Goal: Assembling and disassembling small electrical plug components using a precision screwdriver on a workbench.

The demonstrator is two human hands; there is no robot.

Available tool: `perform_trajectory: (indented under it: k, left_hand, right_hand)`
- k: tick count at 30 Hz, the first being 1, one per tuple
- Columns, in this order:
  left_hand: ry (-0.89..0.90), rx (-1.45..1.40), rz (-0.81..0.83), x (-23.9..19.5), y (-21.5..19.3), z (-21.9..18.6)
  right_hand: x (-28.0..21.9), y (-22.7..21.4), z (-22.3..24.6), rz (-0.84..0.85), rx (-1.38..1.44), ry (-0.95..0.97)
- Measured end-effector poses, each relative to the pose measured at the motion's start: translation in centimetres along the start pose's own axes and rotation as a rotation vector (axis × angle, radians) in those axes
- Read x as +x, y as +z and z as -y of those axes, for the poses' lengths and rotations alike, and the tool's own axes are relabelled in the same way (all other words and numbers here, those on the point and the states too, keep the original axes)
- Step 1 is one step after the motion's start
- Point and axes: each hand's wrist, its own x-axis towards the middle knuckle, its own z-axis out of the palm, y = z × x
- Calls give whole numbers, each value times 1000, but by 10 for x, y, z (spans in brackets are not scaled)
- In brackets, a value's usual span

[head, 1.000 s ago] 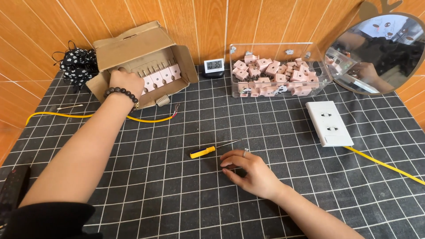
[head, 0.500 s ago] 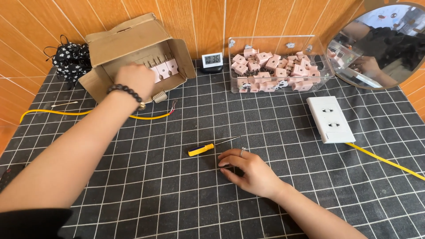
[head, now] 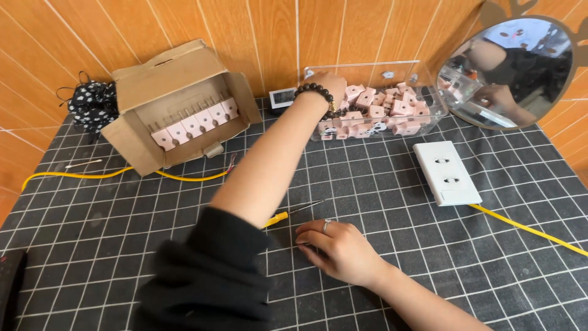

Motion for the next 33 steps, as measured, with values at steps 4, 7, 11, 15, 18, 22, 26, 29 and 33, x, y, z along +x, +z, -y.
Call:
perform_trajectory:
  k: [4, 7, 11, 15, 18, 22, 26, 29, 33]
  left_hand:
    - [-107, -62, 73, 45, 29, 1]
    - [-218, -82, 135, 68, 48, 5]
    - [-313, -64, 47, 70, 50, 0]
    - [-302, 129, -35, 65, 51, -11]
    - [-224, 316, -293, 90, 70, -13]
    - [-30, 75, -479, -25, 26, -43]
    - [430, -44, -863, -153, 46, -58]
    - [449, 13, -870, -234, 61, -64]
    - [374, 90, -826, -281, 97, -50]
  right_hand:
    - [0, -3, -1, -12, -30, -23]
    - [-7, 2, -8, -17, -93, -36]
    - [-9, 2, -10, -17, -95, -33]
    - [-13, 5, -13, -31, -97, 9]
    - [-1, -3, -5, -123, 39, 169]
    - [0, -4, -20, -281, 524, 739]
    - [0, -7, -38, -527, 1403, 876]
    - [-12, 9, -53, -559, 1548, 816]
    - [-4, 7, -45, -456, 1414, 719]
